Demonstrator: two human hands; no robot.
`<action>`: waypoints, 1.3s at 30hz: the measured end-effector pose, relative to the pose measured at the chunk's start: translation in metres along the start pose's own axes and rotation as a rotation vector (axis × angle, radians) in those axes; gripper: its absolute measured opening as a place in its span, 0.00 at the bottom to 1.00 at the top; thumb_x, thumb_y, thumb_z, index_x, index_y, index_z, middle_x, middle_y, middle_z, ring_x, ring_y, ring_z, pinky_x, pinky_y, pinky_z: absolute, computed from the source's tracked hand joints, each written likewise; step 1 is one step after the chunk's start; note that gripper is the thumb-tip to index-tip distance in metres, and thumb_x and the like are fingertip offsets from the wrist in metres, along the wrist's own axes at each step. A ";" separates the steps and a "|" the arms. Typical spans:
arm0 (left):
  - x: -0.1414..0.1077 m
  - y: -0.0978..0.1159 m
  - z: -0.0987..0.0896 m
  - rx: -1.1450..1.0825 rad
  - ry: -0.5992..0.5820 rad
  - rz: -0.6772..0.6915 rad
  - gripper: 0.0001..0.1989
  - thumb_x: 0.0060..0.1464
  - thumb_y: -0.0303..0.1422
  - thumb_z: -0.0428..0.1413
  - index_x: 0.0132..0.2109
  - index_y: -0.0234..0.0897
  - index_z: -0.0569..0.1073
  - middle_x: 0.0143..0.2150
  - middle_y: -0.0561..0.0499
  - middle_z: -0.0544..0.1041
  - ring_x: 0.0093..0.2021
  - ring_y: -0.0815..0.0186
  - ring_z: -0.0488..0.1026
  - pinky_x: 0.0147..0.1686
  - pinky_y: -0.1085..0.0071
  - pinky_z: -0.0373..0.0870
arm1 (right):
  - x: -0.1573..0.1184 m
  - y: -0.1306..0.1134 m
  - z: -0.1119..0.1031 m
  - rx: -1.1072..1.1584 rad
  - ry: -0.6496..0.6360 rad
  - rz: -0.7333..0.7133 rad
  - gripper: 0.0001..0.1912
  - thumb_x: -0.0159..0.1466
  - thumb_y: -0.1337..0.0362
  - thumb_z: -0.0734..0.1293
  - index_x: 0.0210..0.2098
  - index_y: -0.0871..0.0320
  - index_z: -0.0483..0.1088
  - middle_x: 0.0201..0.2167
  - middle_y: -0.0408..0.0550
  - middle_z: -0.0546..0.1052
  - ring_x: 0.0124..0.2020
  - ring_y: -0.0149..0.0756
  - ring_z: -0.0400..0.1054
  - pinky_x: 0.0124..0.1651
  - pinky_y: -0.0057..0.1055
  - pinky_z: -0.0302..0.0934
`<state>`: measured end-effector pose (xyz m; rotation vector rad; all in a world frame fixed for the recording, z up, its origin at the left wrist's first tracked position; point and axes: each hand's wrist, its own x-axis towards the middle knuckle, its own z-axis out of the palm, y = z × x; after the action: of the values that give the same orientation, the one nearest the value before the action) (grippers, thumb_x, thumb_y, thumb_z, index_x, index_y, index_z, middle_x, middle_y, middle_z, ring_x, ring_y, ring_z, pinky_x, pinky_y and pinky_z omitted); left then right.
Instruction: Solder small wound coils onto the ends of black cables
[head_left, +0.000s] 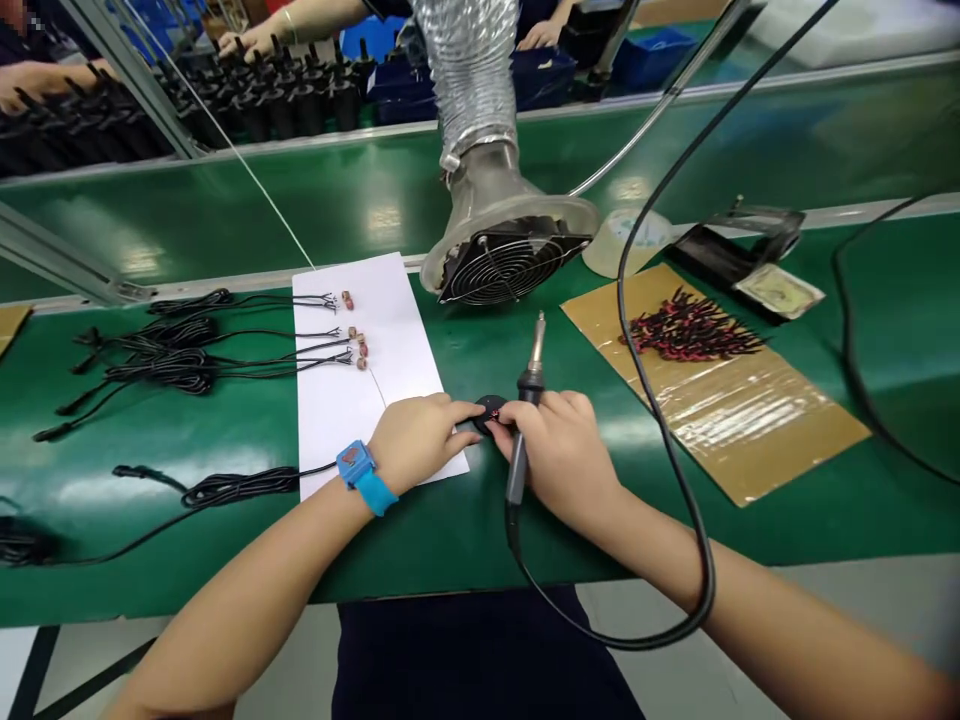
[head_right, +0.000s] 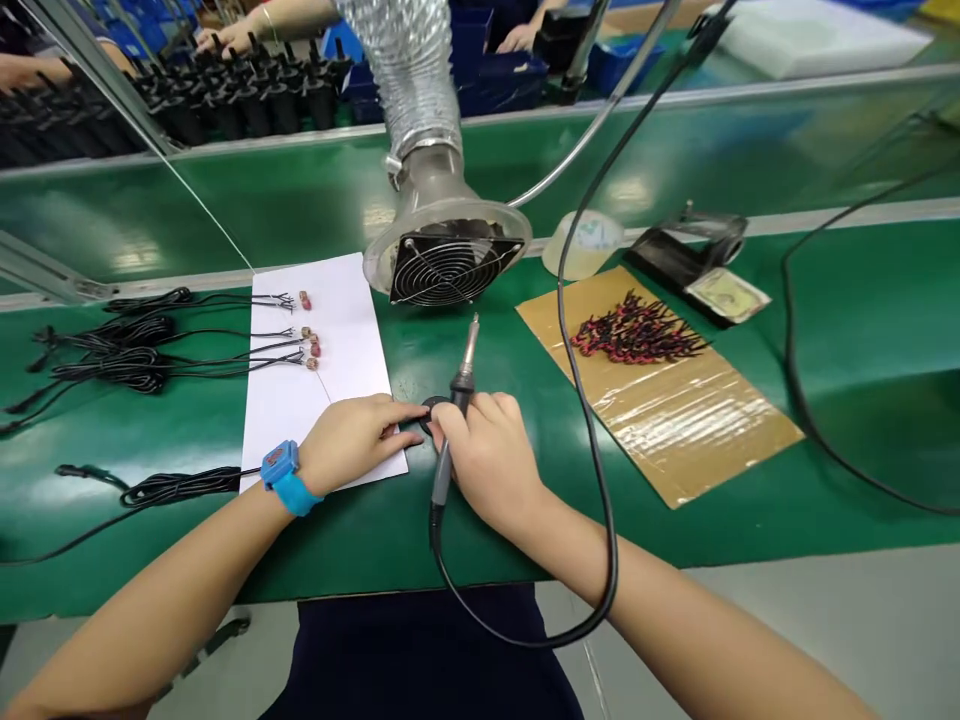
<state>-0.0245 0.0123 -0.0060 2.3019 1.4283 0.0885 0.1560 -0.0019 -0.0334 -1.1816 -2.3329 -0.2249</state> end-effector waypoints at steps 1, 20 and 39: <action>0.000 0.000 0.001 0.012 0.006 0.002 0.16 0.57 0.39 0.53 0.52 0.47 0.72 0.36 0.52 0.77 0.35 0.64 0.74 0.29 0.72 0.64 | -0.003 0.002 0.001 0.021 0.008 0.012 0.04 0.63 0.66 0.64 0.34 0.57 0.62 0.26 0.44 0.72 0.30 0.35 0.62 0.36 0.33 0.49; 0.005 0.008 0.017 -0.246 0.300 -0.011 0.10 0.57 0.35 0.54 0.44 0.39 0.75 0.33 0.51 0.74 0.33 0.68 0.71 0.31 0.73 0.66 | -0.015 0.015 0.005 0.495 0.048 0.240 0.13 0.59 0.70 0.65 0.39 0.53 0.55 0.38 0.44 0.76 0.39 0.35 0.70 0.45 0.38 0.58; 0.004 0.009 0.011 -0.411 0.222 -0.021 0.09 0.56 0.29 0.52 0.44 0.36 0.71 0.33 0.51 0.73 0.33 0.69 0.70 0.32 0.72 0.66 | -0.010 0.007 0.003 0.677 0.176 0.236 0.16 0.58 0.72 0.67 0.39 0.52 0.56 0.34 0.44 0.75 0.36 0.34 0.72 0.42 0.39 0.64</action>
<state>-0.0121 0.0084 -0.0126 1.9830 1.3831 0.5909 0.1657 -0.0035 -0.0415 -1.0152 -1.8575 0.4885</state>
